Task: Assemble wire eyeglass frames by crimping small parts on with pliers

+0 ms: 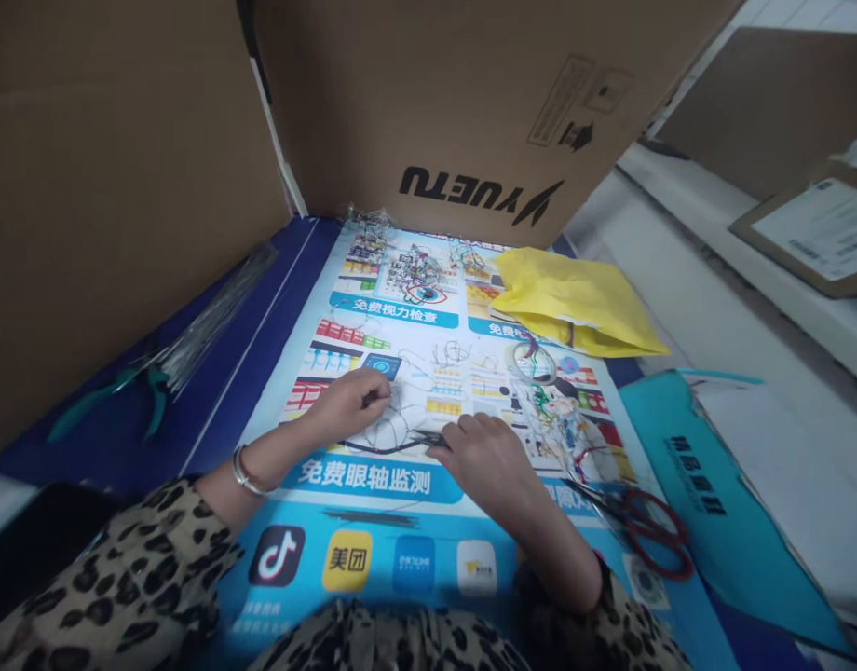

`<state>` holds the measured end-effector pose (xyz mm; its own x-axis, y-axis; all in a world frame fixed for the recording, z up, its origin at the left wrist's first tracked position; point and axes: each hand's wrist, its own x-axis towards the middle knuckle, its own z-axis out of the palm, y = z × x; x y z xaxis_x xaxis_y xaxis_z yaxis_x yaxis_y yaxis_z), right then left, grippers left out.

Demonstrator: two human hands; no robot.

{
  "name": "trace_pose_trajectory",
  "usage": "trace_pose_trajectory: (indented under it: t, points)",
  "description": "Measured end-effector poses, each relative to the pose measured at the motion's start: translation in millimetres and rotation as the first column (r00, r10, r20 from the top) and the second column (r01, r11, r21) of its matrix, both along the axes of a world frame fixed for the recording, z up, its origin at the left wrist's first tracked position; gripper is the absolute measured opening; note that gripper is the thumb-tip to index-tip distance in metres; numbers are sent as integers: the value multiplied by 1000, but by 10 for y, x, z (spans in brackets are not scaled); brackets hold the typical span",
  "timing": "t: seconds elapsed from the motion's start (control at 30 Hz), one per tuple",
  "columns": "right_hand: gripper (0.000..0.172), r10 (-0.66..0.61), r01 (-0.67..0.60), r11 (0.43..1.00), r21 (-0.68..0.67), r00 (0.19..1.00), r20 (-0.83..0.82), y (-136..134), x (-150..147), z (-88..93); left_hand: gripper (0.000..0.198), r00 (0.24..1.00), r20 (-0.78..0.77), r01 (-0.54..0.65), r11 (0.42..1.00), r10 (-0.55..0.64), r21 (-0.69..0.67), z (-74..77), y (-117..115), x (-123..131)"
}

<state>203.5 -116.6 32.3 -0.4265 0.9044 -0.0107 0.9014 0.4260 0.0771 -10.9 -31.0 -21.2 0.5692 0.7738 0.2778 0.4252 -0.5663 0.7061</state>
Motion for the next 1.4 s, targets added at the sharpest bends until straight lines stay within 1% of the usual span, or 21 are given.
trace_pose_trajectory:
  t: [0.07,0.17,0.33,0.47,0.6,0.77,0.93,1.03,1.2,1.4]
  points:
    - [25,-38,38,999,-9,999,7,-77,-42,-10,8,999,-32,26,999,-25,20,-7,-4,-5]
    - [26,-73,73,997,-36,997,11,-121,-85,-27,8,996,-70,50,998,-48,36,-13,-15,-9]
    - [25,-100,101,992,-70,995,16,-125,-136,-33,6,996,-75,61,996,-56,71,5,-33,-1]
    - [25,-117,118,989,-87,993,13,-124,-149,1,10,993,-74,96,992,-90,86,26,-41,-5]
    - [24,-131,131,989,-72,991,9,-76,-117,34,11,987,-109,128,986,-117,107,42,-48,-21]
    - [23,-100,100,995,-27,995,22,52,-79,34,10,978,-167,147,981,-124,130,60,-67,-30]
    - [24,-81,83,996,-31,995,49,153,-85,23,13,974,-210,117,984,-87,134,67,-85,-29]
    - [23,-72,73,997,-29,997,33,180,-79,-2,16,972,-217,122,980,-86,156,59,-88,-28]
    - [20,-8,10,998,-61,999,41,209,-59,-47,16,973,-210,134,975,-96,178,44,-92,-12]
    - [20,30,-26,998,-53,998,61,209,-58,-49,18,975,-195,143,971,-105,192,41,-77,25]
